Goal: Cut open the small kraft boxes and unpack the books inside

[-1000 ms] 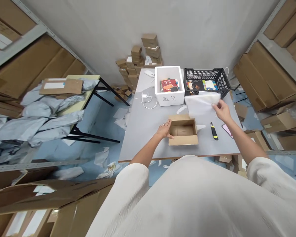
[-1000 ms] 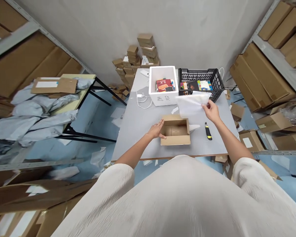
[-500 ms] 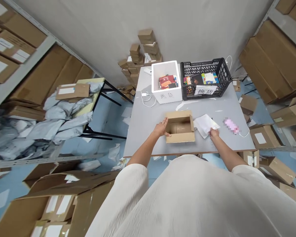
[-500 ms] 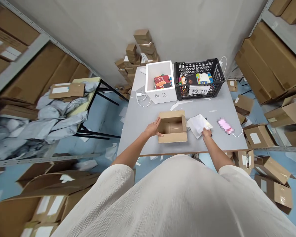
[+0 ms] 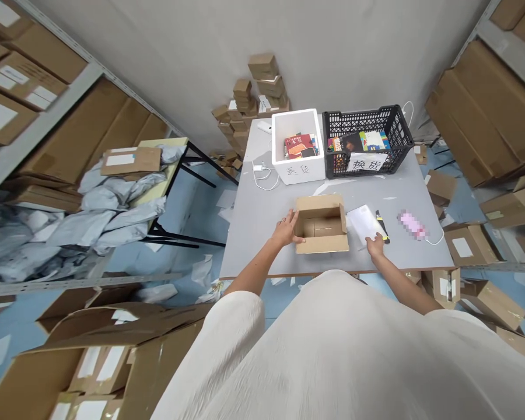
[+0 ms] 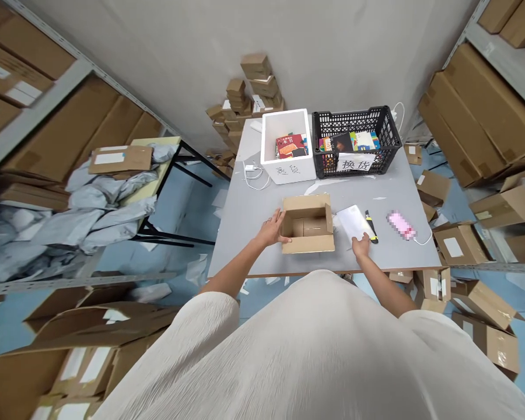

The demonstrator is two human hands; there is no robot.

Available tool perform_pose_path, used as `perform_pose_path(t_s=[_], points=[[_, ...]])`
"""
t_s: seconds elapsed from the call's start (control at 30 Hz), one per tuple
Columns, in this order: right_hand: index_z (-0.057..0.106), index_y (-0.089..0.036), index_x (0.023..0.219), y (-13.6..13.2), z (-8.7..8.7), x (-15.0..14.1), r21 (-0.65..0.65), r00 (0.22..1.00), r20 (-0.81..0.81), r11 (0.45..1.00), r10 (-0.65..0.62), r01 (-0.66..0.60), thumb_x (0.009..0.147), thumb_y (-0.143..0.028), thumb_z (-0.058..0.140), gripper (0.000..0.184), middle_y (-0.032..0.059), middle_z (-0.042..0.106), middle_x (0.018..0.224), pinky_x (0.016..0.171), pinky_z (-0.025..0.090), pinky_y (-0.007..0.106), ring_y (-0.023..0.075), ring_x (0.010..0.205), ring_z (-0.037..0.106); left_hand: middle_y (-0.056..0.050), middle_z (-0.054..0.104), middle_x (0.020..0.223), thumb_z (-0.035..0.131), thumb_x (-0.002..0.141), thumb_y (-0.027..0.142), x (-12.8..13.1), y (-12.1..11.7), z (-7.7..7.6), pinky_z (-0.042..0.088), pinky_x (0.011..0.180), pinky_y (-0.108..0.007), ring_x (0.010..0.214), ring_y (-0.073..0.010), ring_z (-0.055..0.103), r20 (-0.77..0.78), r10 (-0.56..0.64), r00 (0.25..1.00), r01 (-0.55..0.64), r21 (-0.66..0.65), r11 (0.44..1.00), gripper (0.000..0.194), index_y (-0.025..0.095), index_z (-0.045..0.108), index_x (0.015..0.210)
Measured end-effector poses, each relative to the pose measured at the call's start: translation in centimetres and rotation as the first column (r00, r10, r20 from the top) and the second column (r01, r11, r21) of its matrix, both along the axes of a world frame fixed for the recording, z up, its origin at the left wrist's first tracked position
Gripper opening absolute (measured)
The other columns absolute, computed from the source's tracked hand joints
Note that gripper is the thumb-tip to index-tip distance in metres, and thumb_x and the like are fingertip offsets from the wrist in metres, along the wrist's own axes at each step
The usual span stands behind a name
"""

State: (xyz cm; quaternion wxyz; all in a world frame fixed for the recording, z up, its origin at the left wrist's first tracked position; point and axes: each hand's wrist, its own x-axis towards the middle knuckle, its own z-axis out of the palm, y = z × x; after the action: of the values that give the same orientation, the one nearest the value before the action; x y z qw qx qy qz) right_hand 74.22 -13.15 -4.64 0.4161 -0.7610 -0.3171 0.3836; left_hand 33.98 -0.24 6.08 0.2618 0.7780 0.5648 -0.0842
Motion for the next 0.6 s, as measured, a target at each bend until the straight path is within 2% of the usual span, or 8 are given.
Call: perform_pose_path(t_s=[0.07,0.17,0.27,0.33,0.4,0.43,0.53,0.6], points=[[0.065,-0.024,0.132,0.5,1.5,-1.0,-0.007,0.996,0.085,1.000,-0.009,0.009,0.082,-0.054,0.066,0.059,0.0164,0.068,0.139,0.109,0.060,0.051,0.0312,0.113,0.072,-0.021,-0.005,0.191,0.088,0.071,0.083,-0.5,-0.9,-0.1,0.028,0.132,-0.063,0.169,-0.0558,0.025,0.026,0.086,0.996,-0.087,0.030,0.996,0.148,0.030,0.007,0.183],[0.067,-0.023,0.134,2.3,3.9,-2.8,0.061,0.978,0.051,0.976,0.204,-0.207,0.087,-0.056,0.062,0.057,0.0167,0.067,0.149,0.112,0.058,0.054,0.0327,0.122,0.071,-0.024,-0.005,0.190,0.084,0.079,0.079,-1.0,-2.0,-0.4,0.028,0.133,-0.065,0.171,-0.0539,0.021,0.081,0.275,0.958,-0.279,0.035,0.960,0.143,0.026,0.001,0.183],[0.069,-0.024,0.139,4.1,5.8,-4.2,0.124,0.940,0.026,0.932,0.341,-0.342,0.090,-0.061,0.065,0.061,0.0161,0.066,0.154,0.115,0.055,0.054,0.0325,0.129,0.068,-0.026,0.015,0.188,0.073,0.094,0.070,-1.3,-2.8,-0.4,0.038,0.131,-0.057,0.169,-0.0447,0.034,0.228,0.440,0.868,-0.448,-0.021,0.894,0.128,0.021,-0.006,0.182],[0.074,-0.026,0.137,4.9,6.6,-4.7,0.119,0.918,0.028,0.911,0.395,-0.395,0.092,-0.069,0.064,0.063,0.0152,0.066,0.155,0.119,0.052,0.055,0.0336,0.136,0.064,-0.023,0.031,0.184,0.060,0.104,0.064,-1.4,-3.3,0.0,0.045,0.126,-0.048,0.161,-0.0349,0.048,0.389,0.462,0.797,-0.478,-0.062,0.876,0.113,0.022,-0.010,0.182],[0.079,-0.028,0.132,5.3,7.1,-4.9,0.085,0.900,0.016,0.897,0.435,-0.435,0.093,-0.077,0.062,0.064,0.0132,0.066,0.156,0.121,0.052,0.056,0.0353,0.145,0.059,-0.018,0.040,0.181,0.051,0.109,0.061,-1.6,-3.8,0.4,0.049,0.122,-0.043,0.154,-0.0284,0.057,0.526,0.392,0.755,-0.412,-0.083,0.907,0.103,0.026,-0.013,0.182],[0.080,-0.029,0.129,5.3,7.3,-4.9,0.061,0.895,-0.003,0.893,0.447,-0.445,0.093,-0.080,0.061,0.065,0.0122,0.065,0.158,0.120,0.053,0.055,0.0360,0.148,0.057,-0.015,0.043,0.180,0.053,0.108,0.061,-1.7,-4.1,0.6,0.049,0.122,-0.042,0.154,-0.0277,0.057,0.560,0.330,0.760,-0.339,-0.092,0.936,0.104,0.028,-0.012,0.182],[0.083,-0.030,0.128,5.2,8.1,-4.7,-0.009,0.891,-0.090,0.894,0.446,-0.448,0.095,-0.085,0.057,0.069,0.0105,0.059,0.166,0.117,0.056,0.054,0.0367,0.149,0.057,-0.013,0.050,0.177,0.079,0.091,0.061,-1.8,-5.0,0.8,0.038,0.133,-0.050,0.165,-0.0351,0.044,0.518,0.097,0.850,-0.055,-0.097,0.994,0.123,0.029,0.004,0.184],[0.082,-0.030,0.130,5.0,8.7,-4.6,-0.031,0.890,-0.151,0.897,0.431,-0.440,0.098,-0.085,0.053,0.071,0.0107,0.060,0.166,0.116,0.057,0.054,0.0363,0.147,0.060,-0.014,0.046,0.179,0.091,0.079,0.058,-1.8,-5.4,0.6,0.027,0.138,-0.057,0.170,-0.0415,0.034,0.439,0.001,0.898,0.041,-0.086,0.995,0.131,0.028,0.017,0.183]])
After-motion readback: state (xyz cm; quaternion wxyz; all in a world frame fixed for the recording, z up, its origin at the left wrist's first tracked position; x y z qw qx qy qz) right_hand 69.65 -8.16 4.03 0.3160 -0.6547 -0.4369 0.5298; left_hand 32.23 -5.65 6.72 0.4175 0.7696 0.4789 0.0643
